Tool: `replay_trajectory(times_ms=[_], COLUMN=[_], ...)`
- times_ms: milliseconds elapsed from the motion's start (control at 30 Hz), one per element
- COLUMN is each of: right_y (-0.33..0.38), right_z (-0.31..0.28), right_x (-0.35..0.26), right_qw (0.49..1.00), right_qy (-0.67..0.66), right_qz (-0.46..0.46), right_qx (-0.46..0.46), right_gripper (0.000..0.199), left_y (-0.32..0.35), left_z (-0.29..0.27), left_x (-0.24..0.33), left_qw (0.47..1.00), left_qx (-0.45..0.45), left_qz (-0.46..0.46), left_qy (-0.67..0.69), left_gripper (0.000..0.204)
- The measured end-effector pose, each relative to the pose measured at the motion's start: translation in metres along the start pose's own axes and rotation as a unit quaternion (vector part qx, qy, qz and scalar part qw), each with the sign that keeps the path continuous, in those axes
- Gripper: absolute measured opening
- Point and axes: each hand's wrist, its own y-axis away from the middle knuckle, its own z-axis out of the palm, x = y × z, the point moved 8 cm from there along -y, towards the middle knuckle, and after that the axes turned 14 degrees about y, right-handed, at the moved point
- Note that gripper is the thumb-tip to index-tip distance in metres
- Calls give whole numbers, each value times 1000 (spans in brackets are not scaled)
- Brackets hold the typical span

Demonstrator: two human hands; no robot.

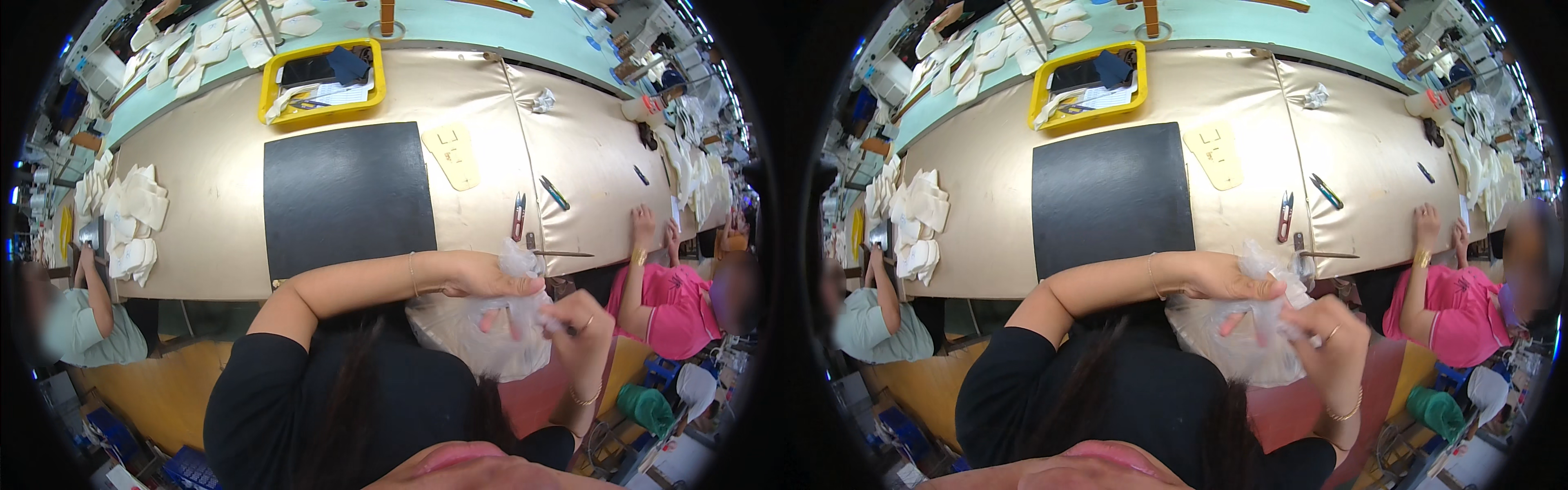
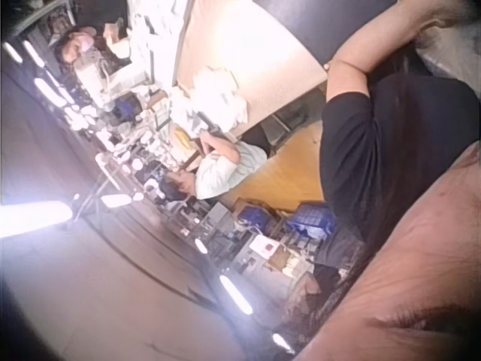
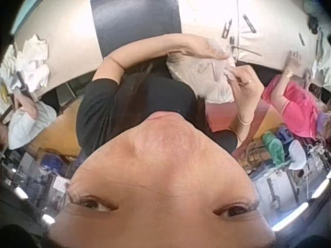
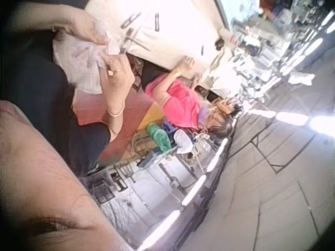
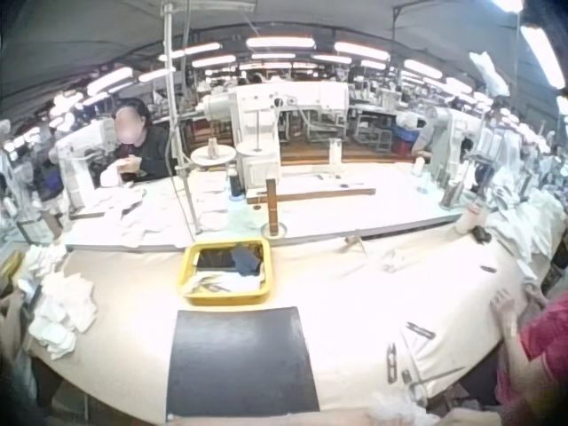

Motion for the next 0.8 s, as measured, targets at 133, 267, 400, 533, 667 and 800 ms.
replay_trajectory(times_ms=[133, 267, 400, 533, 667, 800], right_y=[13, 0, 6, 25, 30, 24], right_z=[40, 2, 55, 94, 101, 90], right_x=[-42, -4, 44, 58, 71, 72], right_qw=[966, 988, 955, 943, 948, 957], right_qy=[118, 43, -295, -321, -274, -245], right_qz=[-193, -142, 6, 86, 163, 148], right_qx=[-123, 52, -28, -22, -13, 41], right_gripper=[30, 51, 104, 99, 94, 89], left_y=[-8, -10, -5, 6, 15, 17], left_z=[-9, -10, -4, -11, -4, 9], left_x=[-7, -13, 1, 12, 13, 16], left_qw=[1000, 998, 972, 910, 853, 830], left_qx=[-6, -10, -15, 116, 187, 163], left_qz=[24, 59, 203, 305, 309, 314], left_qy=[-5, 23, -120, -256, -375, -432], left_gripper=[34, 34, 39, 41, 40, 44])
